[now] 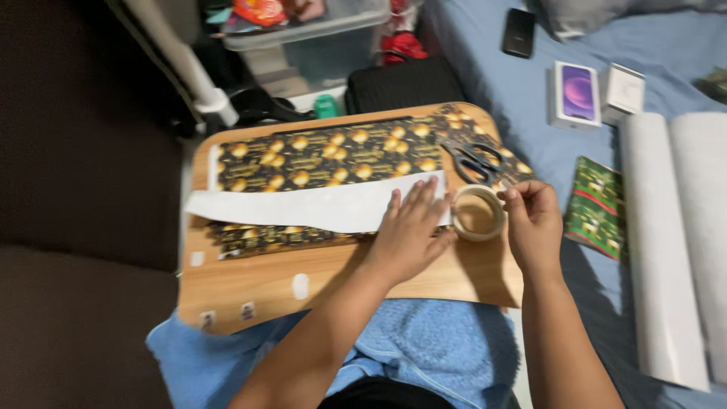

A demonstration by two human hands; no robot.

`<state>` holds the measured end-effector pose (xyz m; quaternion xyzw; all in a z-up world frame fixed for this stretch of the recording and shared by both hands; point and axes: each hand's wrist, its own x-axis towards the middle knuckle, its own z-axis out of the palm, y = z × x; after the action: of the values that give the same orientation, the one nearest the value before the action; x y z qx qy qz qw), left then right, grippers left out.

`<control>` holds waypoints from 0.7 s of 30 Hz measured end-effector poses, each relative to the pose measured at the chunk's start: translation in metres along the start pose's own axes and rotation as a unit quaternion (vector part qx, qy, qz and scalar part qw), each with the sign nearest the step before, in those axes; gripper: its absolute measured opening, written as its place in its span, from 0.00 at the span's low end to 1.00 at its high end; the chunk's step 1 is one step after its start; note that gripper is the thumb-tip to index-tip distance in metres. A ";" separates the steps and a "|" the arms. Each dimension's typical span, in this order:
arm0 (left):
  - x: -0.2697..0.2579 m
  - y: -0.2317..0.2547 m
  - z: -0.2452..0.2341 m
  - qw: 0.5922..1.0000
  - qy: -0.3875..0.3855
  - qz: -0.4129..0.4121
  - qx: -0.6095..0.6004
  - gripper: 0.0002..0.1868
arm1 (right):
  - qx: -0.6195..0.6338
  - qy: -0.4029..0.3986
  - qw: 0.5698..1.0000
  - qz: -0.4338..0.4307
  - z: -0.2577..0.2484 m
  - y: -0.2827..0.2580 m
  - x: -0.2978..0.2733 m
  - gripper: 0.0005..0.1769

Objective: The person wraps a rectangular gift using black and gold patterned wrapping paper. They fold the paper around the item, secure it with clear tape, trim excess paper with scissors, and smooth the edges to complete the wrap.

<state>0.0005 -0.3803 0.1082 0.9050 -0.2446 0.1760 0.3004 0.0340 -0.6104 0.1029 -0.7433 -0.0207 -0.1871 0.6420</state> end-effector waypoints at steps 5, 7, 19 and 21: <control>-0.029 -0.074 -0.051 0.986 -0.042 -0.153 0.047 0.30 | 0.112 -0.097 0.987 -0.058 0.078 -0.031 -0.006 0.07; -0.050 -0.095 -0.070 0.982 -0.018 -0.149 0.116 0.30 | 0.122 -0.146 0.979 -0.077 0.114 -0.041 -0.009 0.07; -0.091 -0.106 -0.084 0.968 0.066 -0.168 0.175 0.35 | -0.197 -0.298 0.934 -0.012 0.245 -0.036 0.008 0.06; -0.091 -0.107 -0.083 0.967 0.073 -0.168 0.175 0.36 | -0.212 -0.305 0.928 -0.032 0.242 -0.032 0.013 0.04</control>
<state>-0.0299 -0.2225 0.0797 0.9561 -0.0322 0.2289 0.1801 0.0985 -0.3747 0.1114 -0.8823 -0.1995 0.0280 0.4253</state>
